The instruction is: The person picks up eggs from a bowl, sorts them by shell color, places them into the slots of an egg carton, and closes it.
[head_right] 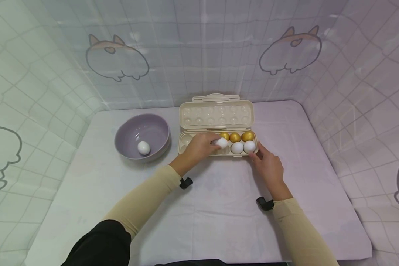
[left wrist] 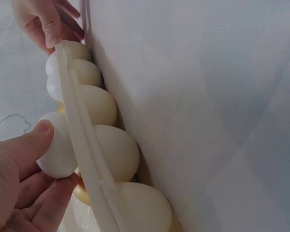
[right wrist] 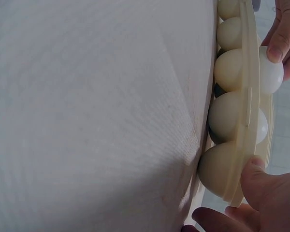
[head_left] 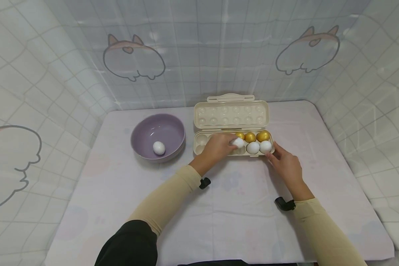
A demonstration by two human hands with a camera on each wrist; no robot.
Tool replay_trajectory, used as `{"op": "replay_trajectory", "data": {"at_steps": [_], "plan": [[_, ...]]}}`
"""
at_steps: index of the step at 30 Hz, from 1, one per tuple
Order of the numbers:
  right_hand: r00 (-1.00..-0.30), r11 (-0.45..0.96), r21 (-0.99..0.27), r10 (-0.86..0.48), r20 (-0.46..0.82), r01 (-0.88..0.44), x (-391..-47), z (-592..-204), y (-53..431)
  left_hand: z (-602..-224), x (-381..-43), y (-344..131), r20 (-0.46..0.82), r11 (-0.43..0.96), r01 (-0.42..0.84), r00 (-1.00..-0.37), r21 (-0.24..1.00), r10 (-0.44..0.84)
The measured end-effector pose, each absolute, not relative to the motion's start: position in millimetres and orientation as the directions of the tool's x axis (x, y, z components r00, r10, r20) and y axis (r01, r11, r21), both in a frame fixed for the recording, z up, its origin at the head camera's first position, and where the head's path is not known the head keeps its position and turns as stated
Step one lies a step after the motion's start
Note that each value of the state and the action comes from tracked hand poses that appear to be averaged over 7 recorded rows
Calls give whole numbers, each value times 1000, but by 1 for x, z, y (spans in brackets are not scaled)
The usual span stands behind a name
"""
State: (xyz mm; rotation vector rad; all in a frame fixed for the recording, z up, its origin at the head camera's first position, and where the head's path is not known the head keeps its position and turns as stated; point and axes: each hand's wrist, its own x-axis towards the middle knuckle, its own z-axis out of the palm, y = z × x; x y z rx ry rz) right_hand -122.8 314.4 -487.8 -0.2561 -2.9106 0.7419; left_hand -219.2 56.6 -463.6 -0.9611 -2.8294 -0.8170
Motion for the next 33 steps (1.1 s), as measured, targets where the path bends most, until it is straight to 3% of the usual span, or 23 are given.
{"op": "replay_trajectory", "data": {"at_steps": [25, 33], "plan": [[-977, 859, -493, 198, 76, 136, -121, -483, 312, -463, -220, 53, 271, 620, 624, -775, 476, 571], [-977, 857, -492, 208, 53, 156, -121, -485, 312, -456, -222, 39, 250, 629, 562, -819, 537, 517]]}}
